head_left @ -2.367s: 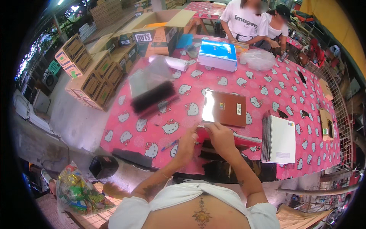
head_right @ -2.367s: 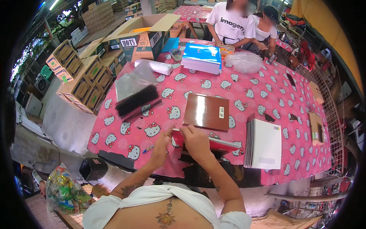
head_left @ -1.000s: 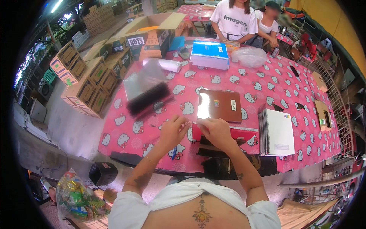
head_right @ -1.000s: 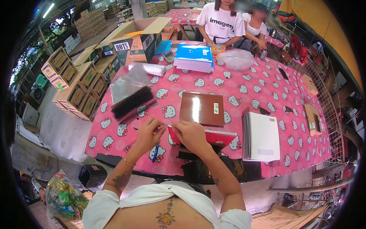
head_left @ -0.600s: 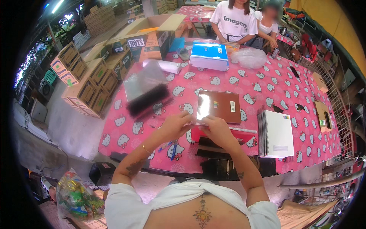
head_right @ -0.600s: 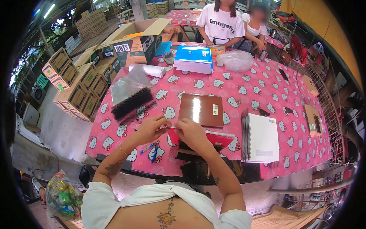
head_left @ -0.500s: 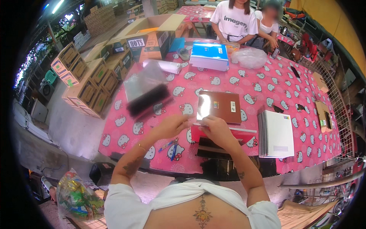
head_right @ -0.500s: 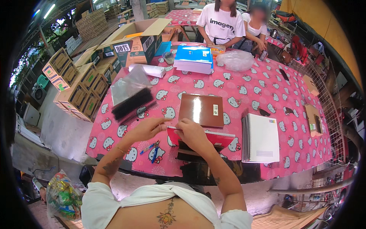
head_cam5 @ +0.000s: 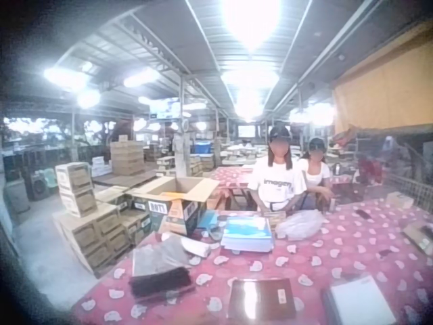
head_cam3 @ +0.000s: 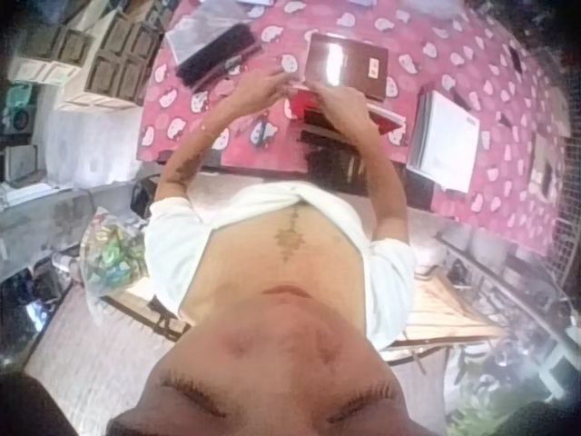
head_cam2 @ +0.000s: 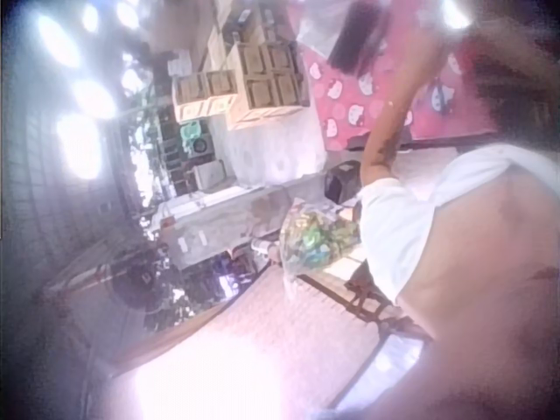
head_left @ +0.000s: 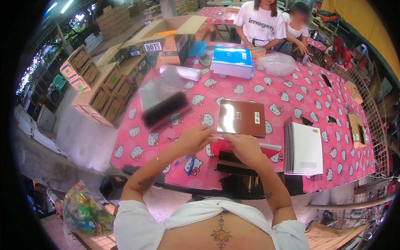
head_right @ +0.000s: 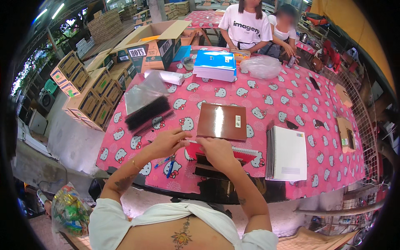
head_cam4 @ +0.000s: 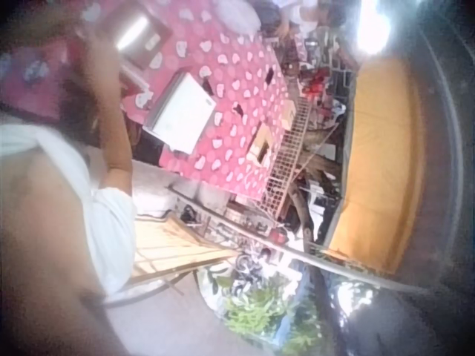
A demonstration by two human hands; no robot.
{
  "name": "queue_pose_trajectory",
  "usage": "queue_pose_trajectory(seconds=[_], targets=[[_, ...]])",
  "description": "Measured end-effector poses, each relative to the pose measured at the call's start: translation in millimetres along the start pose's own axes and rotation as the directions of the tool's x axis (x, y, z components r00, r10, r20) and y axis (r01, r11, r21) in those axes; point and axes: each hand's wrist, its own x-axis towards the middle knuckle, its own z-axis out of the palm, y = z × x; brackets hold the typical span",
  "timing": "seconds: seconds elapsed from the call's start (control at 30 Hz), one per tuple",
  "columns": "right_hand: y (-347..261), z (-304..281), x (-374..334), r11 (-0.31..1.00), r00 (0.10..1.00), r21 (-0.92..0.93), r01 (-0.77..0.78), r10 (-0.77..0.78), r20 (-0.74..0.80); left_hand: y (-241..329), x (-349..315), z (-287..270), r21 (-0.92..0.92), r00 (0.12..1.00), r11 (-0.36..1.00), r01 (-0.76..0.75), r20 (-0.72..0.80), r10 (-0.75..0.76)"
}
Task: The person organizes multiple notebooks on a table by flipping through their pages and stacking them on top of each other.
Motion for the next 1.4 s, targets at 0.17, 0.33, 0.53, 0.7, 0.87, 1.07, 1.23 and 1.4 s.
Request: queue_pose_trajectory(seconds=[0.17,0.33,0.53,0.7,0.87,1.07,1.23,1.4], targets=[[6.0,-2.2,4.8,0.999,0.999,-0.002,-0.038,0.038,-0.002,14.2,17.4,26.6,0.292,0.992,0.956,0.03,-0.125,0.007],[8.6,4.1,3.6,0.999,0.998,-0.028,-0.025,0.023,-0.065,29.2,-32.7,122.7,0.382,0.932,0.894,0.234,-0.351,-0.094],[12.3,1.5,3.7,1.0,0.999,-0.003,0.002,-0.002,-0.045,14.4,14.3,57.6,0.389,0.952,0.896,0.214,-0.29,-0.101],[9.7,5.6,7.0,1.0,0.998,-0.01,0.015,-0.015,-0.064,16.4,-46.4,125.2,0.504,0.947,0.854,0.127,-0.317,0.046],[12.7,4.5,3.3,1.0,0.999,0.023,-0.012,0.013,-0.034,15.1,-14.9,99.1,0.347,0.924,0.918,0.194,-0.378,-0.053],[11.7,11.0,1.9,0.997,1.0,0.075,-0.026,0.026,-0.007,14.5,4.1,82.1,0.451,0.965,0.862,0.231,-0.222,-0.142],[24.6,-11.3,-15.2,0.987,0.954,-0.106,0.118,-0.142,-0.262,31.3,-66.1,141.4,0.269,0.948,0.962,0.041,-0.313,0.047],[54.1,-5.7,-31.9,0.996,0.998,-0.087,-0.034,0.029,-0.056,39.2,44.8,-0.5,0.307,0.801,0.948,0.083,0.545,-0.247]])
